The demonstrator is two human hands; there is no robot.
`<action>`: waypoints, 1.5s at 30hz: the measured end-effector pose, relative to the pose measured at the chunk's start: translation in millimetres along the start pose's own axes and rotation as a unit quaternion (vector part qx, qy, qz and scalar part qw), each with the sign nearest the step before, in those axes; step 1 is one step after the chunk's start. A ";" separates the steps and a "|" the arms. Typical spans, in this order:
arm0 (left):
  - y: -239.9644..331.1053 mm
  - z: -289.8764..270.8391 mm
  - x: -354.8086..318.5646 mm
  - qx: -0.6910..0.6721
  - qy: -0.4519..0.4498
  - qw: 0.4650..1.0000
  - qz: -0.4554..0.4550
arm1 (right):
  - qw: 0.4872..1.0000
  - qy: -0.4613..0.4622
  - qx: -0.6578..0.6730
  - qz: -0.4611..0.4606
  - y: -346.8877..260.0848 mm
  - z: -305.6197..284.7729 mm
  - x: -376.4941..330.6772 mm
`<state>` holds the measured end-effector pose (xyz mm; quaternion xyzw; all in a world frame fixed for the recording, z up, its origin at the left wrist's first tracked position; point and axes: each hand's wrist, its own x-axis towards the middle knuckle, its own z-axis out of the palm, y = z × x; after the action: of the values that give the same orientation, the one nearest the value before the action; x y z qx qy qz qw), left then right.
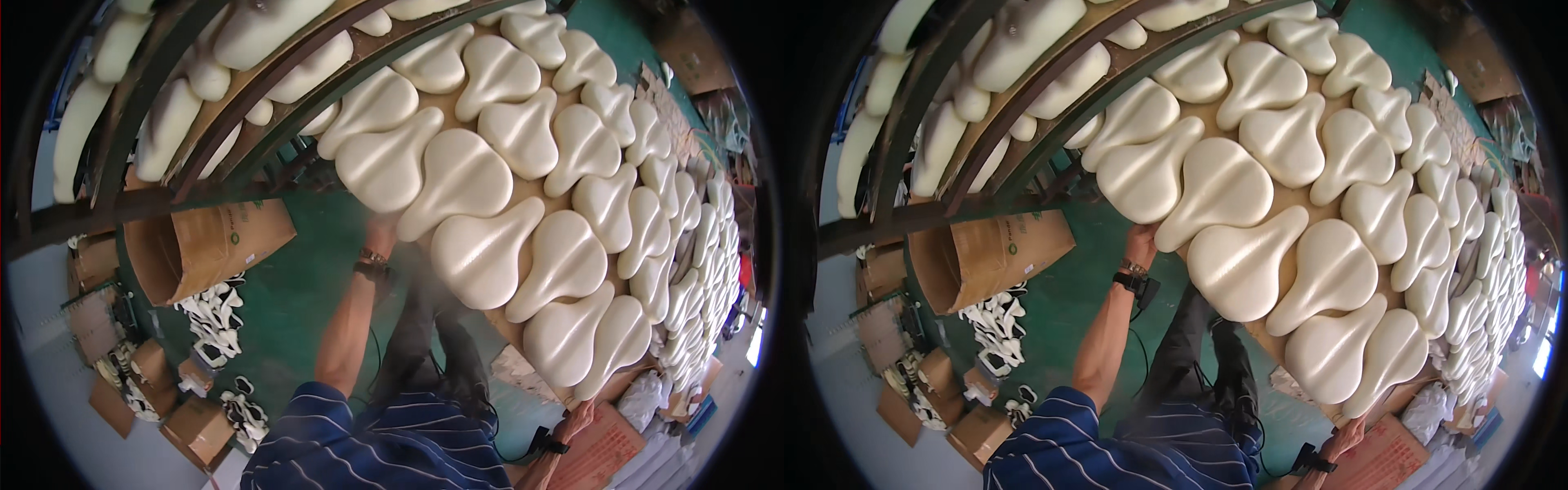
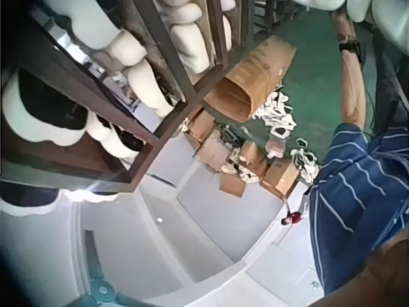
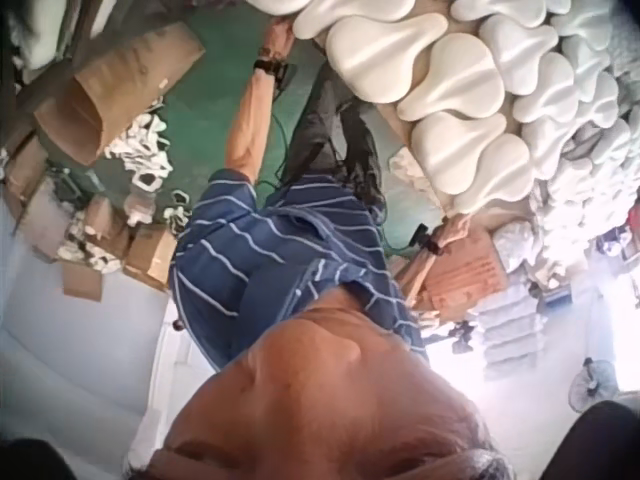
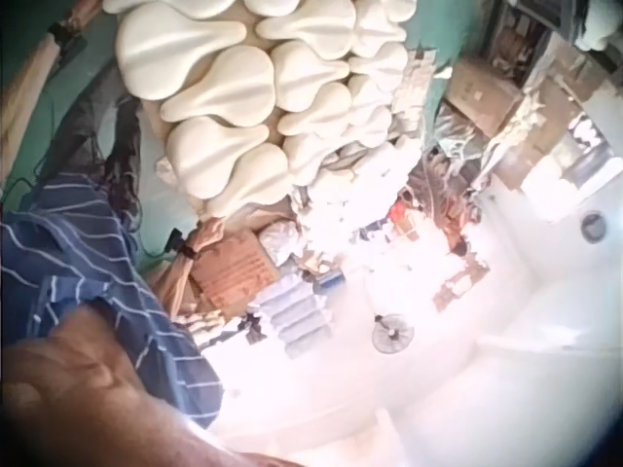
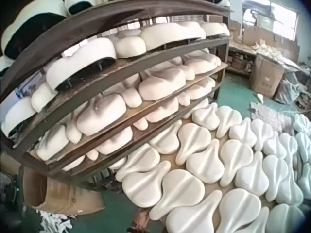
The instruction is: The person uses a spray gun to coat white foam parts arranged on a wooden board. They repeatedly spray the parts, then lift the board to place it on a metal rack, and retrieve another board to continue the process.
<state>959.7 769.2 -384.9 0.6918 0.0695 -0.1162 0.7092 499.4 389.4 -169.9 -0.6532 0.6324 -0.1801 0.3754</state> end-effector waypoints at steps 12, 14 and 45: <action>68.9 34.9 -19.2 -0.072 0.001 0.997 0.002 | 0.982 -0.150 0.111 -0.023 81.7 47.7 110.2; 82.3 31.6 -21.0 -0.052 0.015 0.998 -0.011 | 0.978 -0.173 0.110 -0.038 68.5 63.9 123.6; 17.0 -253.7 29.9 -0.090 0.122 0.976 -0.154 | 0.940 -0.309 0.123 0.080 -8.3 285.2 101.5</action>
<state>1008.7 1020.6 -384.6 0.6155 0.2711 -0.1320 0.7282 721.4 366.1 -374.6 -0.5725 0.5087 -0.0149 0.6428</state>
